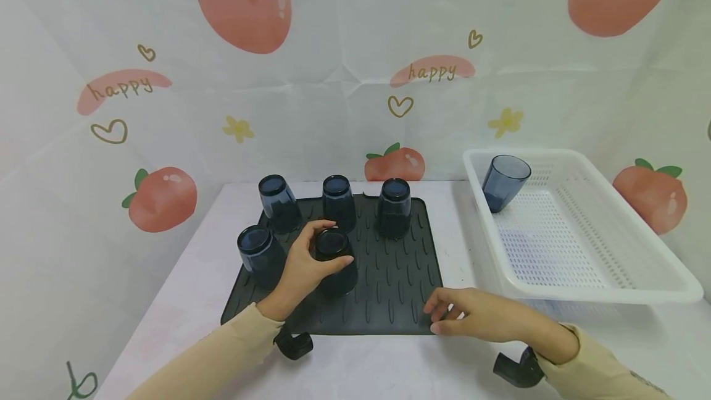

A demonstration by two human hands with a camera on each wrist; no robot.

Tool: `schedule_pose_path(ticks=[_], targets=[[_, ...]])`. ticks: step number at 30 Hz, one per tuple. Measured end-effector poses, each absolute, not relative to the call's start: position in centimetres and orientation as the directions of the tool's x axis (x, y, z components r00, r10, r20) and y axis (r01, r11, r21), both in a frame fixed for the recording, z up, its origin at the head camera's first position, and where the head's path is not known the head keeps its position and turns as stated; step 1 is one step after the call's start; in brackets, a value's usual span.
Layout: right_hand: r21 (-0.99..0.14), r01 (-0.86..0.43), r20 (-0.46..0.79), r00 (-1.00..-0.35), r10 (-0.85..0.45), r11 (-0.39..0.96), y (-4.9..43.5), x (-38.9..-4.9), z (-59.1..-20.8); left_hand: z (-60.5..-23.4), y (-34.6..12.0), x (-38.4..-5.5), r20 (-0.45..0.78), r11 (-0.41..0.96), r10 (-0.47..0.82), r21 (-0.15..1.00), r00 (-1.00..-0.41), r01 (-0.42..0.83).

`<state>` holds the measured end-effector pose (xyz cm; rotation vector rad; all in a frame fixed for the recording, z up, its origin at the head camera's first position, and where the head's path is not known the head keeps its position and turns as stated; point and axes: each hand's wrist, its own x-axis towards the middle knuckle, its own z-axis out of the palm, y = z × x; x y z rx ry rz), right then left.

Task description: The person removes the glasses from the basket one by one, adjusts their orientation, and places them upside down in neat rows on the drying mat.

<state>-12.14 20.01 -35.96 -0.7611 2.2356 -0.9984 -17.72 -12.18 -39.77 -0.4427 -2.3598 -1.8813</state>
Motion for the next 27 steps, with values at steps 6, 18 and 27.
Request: schedule_pose_path(ticks=[6,18,27], targets=[[-0.785,-0.263,-0.266,-0.675,-0.688,0.561,20.0,-12.2,-35.9,-39.6,-12.2,-17.8,0.289,0.197,0.170,0.927,-0.942,0.320],[-0.789,-0.264,-0.260,-0.675,-0.690,0.555,20.2,-12.3,-36.4,-38.5,-12.2,-17.9,0.354,0.207,0.162,0.901,-0.921,0.382],[-0.782,-0.265,-0.263,-0.680,-0.685,0.564,20.1,-12.1,-36.1,-37.5,-12.5,-18.3,0.409,0.224,0.138,0.874,-0.902,0.431]])
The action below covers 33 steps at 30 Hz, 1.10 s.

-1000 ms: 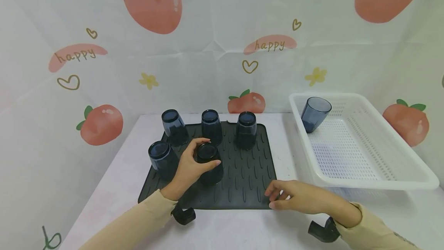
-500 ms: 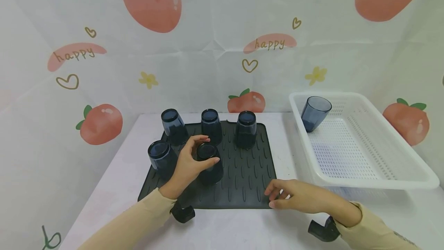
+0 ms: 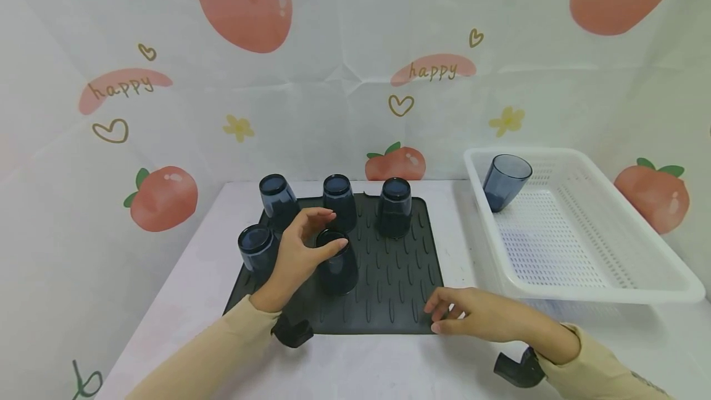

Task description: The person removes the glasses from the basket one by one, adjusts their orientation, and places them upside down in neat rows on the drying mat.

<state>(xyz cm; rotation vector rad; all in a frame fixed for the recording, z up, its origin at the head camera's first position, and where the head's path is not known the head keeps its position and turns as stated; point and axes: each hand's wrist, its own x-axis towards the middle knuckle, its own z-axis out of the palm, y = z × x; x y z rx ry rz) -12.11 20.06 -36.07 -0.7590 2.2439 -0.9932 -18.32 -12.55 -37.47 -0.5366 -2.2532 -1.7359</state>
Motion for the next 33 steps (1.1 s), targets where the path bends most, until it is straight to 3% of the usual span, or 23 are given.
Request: schedule_pose_path(ticks=[22,27,33], targets=[[-0.786,-0.272,-0.258,-0.673,-0.693,0.556,20.0,-12.2,-36.2,-33.1,-10.6,-16.2,0.501,0.151,0.167,0.838,-0.849,0.525],[-0.787,-0.265,-0.262,-0.673,-0.691,0.557,20.0,-12.3,-36.3,-33.3,-9.7,-15.5,0.495,0.124,0.243,0.837,-0.834,0.533],[-0.789,-0.271,-0.252,-0.676,-0.693,0.551,20.0,-12.3,-36.3,-33.8,-8.7,-14.9,0.513,-0.022,0.447,0.825,-0.733,0.564]])
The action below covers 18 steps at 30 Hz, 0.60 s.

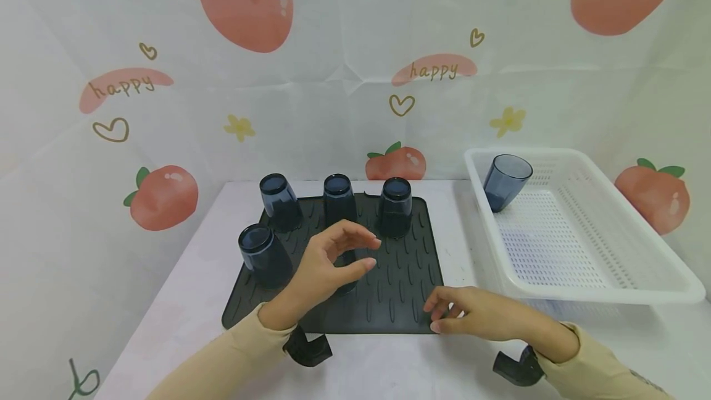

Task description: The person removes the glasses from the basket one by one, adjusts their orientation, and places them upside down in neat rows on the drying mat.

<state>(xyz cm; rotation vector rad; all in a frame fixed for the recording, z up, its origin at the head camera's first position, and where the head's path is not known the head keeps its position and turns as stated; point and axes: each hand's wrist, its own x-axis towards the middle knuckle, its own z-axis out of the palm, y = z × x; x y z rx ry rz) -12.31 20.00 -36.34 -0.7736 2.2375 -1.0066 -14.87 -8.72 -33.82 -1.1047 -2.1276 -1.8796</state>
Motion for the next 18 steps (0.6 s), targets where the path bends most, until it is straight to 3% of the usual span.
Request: schedule_pose_path(ticks=[3,7,18], targets=[[-0.790,-0.264,-0.257,-0.676,-0.690,0.553,20.0,-12.4,-36.4,-34.2,-8.3,-14.5,0.453,-0.049,0.559,0.854,-0.695,0.517],[-0.787,-0.260,-0.266,-0.676,-0.688,0.559,20.1,-12.4,-36.5,-34.6,-7.7,-13.8,0.299,0.025,0.665,0.907,-0.684,0.421],[-0.783,-0.268,-0.265,-0.673,-0.690,0.562,20.1,-12.4,-36.5,-35.7,-6.8,-13.0,0.039,0.197,0.805,0.923,-0.591,0.329]])
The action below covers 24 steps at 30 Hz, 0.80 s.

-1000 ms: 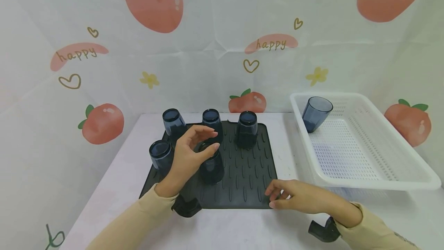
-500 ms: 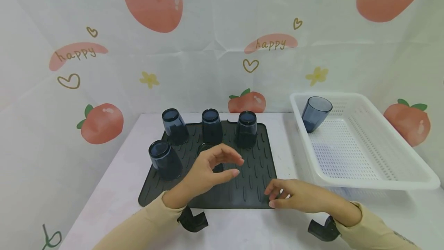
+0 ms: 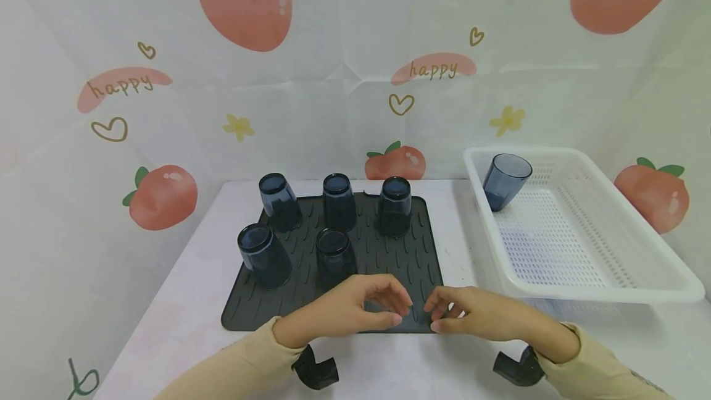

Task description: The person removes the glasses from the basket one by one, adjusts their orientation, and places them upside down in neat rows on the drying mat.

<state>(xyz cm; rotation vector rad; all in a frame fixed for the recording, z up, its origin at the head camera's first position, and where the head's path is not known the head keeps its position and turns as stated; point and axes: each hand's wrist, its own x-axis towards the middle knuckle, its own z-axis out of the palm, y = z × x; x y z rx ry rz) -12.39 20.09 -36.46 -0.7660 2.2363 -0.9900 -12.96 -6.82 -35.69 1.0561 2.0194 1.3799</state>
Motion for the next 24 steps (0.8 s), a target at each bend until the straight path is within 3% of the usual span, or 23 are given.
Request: schedule_pose_path(ticks=[7,15,24], targets=[[-0.782,-0.270,-0.261,-0.677,-0.688,0.562,20.0,-12.3,-36.1,-35.8,-6.9,-13.1,-0.140,0.315,0.851,0.907,-0.506,0.280],[-0.788,-0.292,-0.232,-0.674,-0.701,0.542,20.0,-12.4,-35.8,-36.5,-7.3,-13.3,-0.245,0.402,0.884,0.833,-0.399,0.380],[-0.787,-0.299,-0.202,-0.701,-0.684,0.540,20.6,-12.7,-34.0,-35.9,-7.3,-13.1,-0.332,0.449,0.887,0.783,-0.320,0.430]])
